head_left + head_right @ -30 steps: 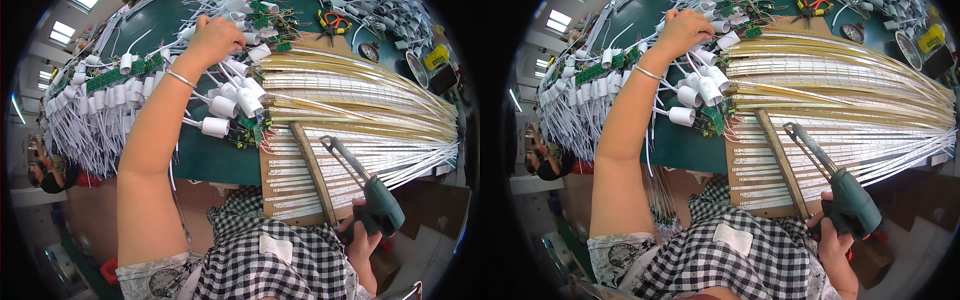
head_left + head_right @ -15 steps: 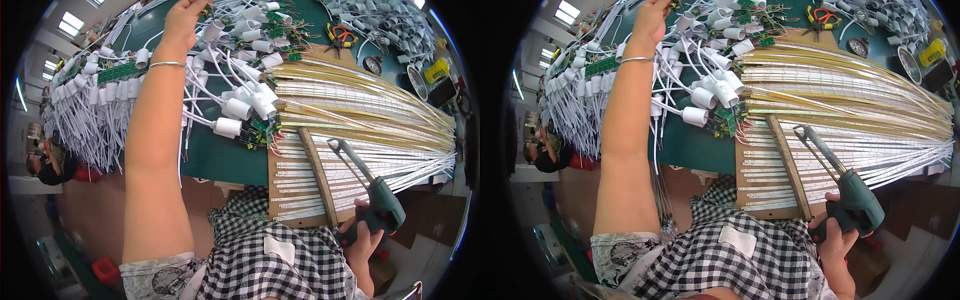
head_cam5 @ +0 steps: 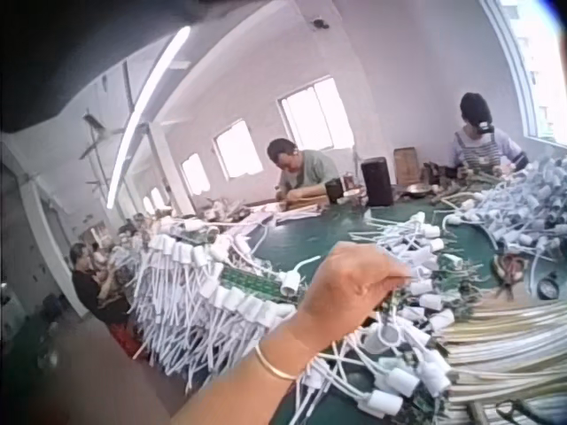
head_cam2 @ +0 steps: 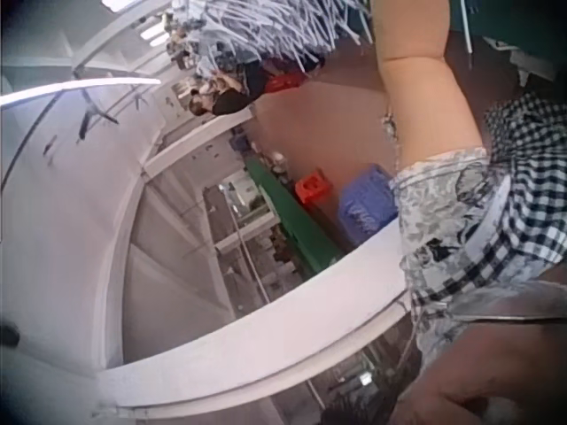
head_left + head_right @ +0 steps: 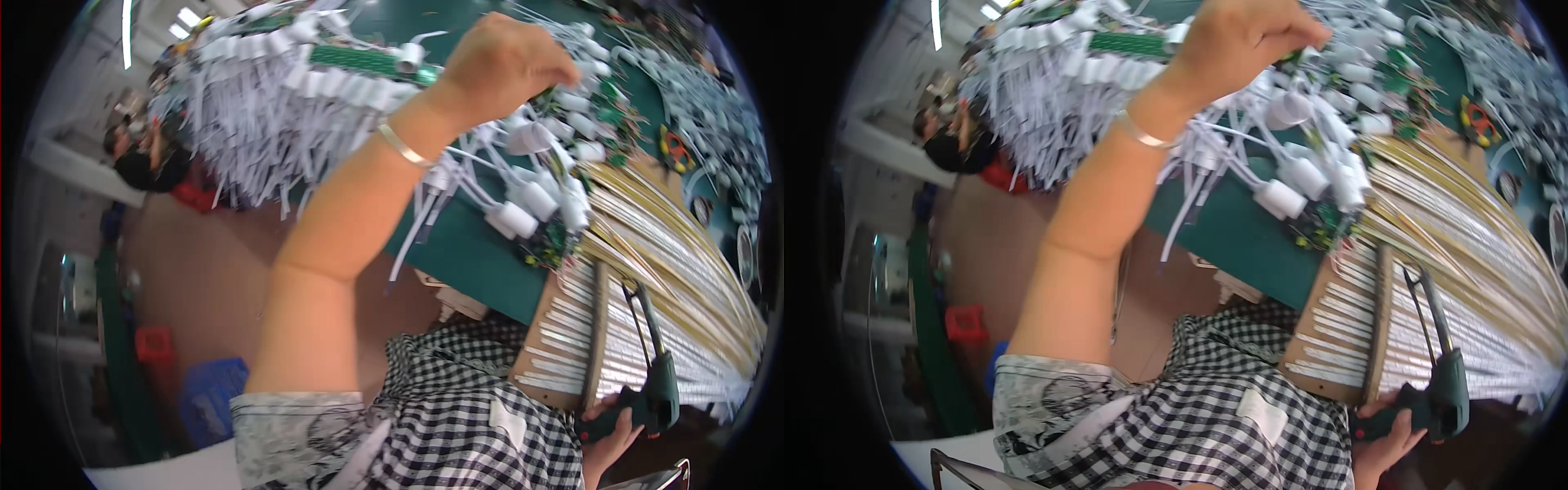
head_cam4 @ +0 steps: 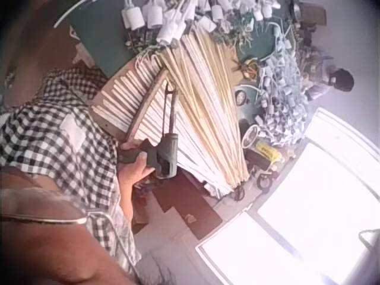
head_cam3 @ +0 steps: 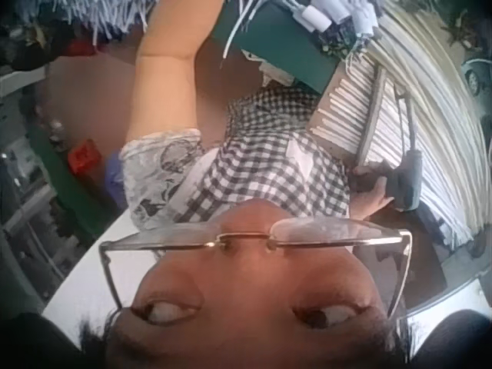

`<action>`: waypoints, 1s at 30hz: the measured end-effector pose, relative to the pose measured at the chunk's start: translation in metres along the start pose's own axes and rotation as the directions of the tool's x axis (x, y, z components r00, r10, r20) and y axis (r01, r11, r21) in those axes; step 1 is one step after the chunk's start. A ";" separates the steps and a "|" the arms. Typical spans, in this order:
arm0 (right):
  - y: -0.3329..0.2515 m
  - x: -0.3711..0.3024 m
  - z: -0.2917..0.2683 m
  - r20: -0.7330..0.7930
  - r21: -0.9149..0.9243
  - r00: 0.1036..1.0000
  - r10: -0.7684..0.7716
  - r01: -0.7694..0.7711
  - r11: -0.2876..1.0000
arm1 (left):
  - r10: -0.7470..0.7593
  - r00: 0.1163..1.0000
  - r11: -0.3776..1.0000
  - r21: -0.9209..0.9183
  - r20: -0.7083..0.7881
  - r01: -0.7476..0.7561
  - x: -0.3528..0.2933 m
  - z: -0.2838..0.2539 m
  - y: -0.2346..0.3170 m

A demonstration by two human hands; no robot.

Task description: The recorder uses a handheld soldering tool to connect wiring to long LED light strips on an assembly line bench.

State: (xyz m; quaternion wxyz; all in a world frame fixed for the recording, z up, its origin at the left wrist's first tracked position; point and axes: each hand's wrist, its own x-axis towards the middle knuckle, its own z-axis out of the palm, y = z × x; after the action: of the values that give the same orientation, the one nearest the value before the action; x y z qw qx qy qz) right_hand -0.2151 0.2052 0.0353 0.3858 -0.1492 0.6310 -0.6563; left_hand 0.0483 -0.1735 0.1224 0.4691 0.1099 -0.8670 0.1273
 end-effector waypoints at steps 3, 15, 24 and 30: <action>0.003 0.007 -0.002 0.099 -0.069 0.992 -0.072 0.079 0.994 | -0.733 0.597 0.638 -0.632 -0.325 0.440 0.016 -0.037 -0.036; 0.013 0.020 0.003 0.380 -0.177 0.925 -0.028 0.102 0.979 | -0.016 0.803 0.943 -0.257 0.596 0.210 -0.049 0.008 0.181; 0.000 0.011 0.033 0.272 -0.151 0.961 0.050 -0.008 0.989 | -0.537 0.765 0.808 -0.045 0.356 0.588 -0.083 0.013 0.226; -0.003 0.017 0.054 0.403 -0.289 0.913 0.056 0.069 0.955 | -0.480 0.499 0.377 -0.344 0.722 0.860 -0.062 0.016 0.218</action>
State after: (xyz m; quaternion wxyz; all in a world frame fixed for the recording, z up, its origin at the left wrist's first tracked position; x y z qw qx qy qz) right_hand -0.1900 0.1544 0.0420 0.4796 -0.3408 0.6277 -0.5097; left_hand 0.0018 0.0312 0.0363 0.2347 0.3198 -0.8048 -0.4415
